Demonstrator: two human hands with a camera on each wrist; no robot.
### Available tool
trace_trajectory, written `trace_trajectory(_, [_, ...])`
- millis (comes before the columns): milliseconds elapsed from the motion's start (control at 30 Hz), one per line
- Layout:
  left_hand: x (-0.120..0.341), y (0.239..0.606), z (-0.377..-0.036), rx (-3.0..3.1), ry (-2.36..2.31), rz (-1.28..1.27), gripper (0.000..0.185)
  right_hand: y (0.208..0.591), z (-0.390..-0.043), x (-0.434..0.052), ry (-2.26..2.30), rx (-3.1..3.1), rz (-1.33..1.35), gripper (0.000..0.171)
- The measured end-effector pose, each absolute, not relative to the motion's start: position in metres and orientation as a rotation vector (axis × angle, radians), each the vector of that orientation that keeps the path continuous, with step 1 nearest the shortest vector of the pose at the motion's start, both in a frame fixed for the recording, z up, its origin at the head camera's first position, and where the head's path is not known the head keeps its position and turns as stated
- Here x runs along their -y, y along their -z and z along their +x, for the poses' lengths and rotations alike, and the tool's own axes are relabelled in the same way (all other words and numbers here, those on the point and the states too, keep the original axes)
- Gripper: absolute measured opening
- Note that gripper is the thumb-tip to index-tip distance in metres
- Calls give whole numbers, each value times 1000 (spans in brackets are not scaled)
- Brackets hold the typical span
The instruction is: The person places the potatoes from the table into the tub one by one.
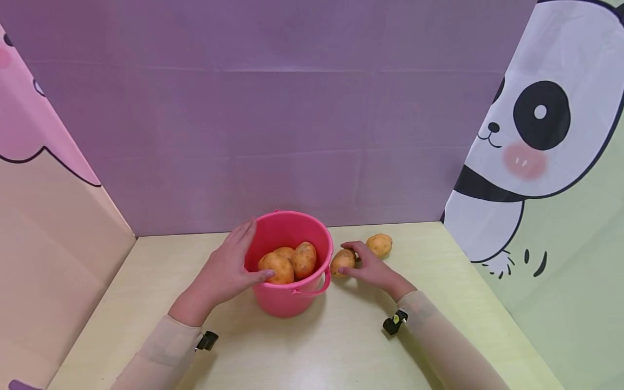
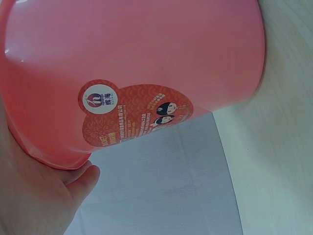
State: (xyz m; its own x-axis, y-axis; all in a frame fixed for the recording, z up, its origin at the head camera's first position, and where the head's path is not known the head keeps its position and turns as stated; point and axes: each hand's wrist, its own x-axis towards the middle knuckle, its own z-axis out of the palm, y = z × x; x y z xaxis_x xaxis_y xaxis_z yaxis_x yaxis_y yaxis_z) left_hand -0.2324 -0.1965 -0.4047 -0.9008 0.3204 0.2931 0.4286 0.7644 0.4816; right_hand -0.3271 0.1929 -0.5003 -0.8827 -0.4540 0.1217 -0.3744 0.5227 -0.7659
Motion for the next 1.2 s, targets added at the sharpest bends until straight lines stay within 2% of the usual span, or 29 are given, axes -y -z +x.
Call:
trace_trajectory(467, [196, 404, -232, 2765, 828, -583, 126, 504, -331, -196, 1276, -2700, -755, 66])
trace_trajectory(1200, [197, 405, -232, 2776, 832, -577, 127, 486, -325, -197, 1434, -2739, -787, 57])
